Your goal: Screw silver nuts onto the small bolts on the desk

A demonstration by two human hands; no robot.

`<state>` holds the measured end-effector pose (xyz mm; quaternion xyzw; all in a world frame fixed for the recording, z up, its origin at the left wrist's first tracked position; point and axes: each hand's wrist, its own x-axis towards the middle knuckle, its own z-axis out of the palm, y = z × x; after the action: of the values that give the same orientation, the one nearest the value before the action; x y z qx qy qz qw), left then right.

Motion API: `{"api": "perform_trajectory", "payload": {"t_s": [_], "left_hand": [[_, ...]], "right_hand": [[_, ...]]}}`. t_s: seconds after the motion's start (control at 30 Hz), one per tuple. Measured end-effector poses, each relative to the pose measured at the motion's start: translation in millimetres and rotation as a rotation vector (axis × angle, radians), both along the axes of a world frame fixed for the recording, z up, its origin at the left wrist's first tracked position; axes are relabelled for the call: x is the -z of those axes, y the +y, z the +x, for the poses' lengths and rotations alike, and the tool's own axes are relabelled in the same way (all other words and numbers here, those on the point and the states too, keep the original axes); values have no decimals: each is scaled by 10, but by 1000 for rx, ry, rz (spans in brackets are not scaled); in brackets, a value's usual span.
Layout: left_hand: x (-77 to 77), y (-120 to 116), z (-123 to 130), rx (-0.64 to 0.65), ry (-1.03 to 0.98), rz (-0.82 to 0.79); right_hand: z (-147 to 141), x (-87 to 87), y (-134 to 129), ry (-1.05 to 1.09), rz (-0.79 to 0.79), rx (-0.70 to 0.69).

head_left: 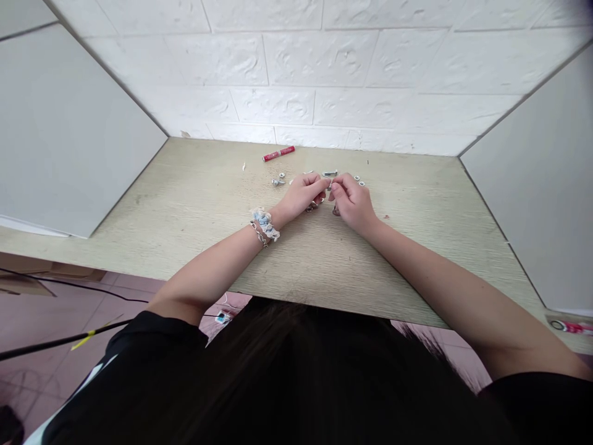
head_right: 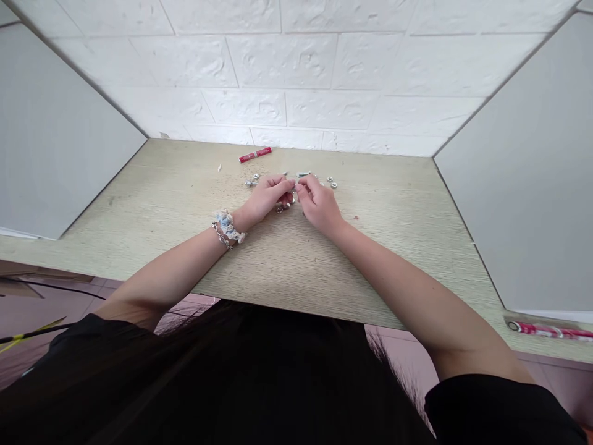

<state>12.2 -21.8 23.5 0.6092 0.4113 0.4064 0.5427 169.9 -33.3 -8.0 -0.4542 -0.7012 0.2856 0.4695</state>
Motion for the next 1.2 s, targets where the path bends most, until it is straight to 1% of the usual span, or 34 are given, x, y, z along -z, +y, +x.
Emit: {"api": "perform_trajectory", "payload": {"t_s": [0.2, 0.37, 0.6, 0.8, 0.97, 1.2], "left_hand": [[-7, -9, 2, 2, -13, -10], [-2, -21, 0, 4, 14, 21], [14, -23, -13, 0, 161, 149], [7, -32, -14, 33, 168, 148], [3, -24, -13, 36, 176, 150], [-4, -27, -6, 34, 148, 114]], "right_hand": [[-21, 6, -9, -26, 4, -25], [-40, -21, -28, -51, 35, 2], [-37, -63, -39, -53, -32, -1], [-35, -105, -47, -77, -33, -21], [-34, -104, -48, -70, -36, -33], [-38, -103, -49, -65, -31, -32]]}}
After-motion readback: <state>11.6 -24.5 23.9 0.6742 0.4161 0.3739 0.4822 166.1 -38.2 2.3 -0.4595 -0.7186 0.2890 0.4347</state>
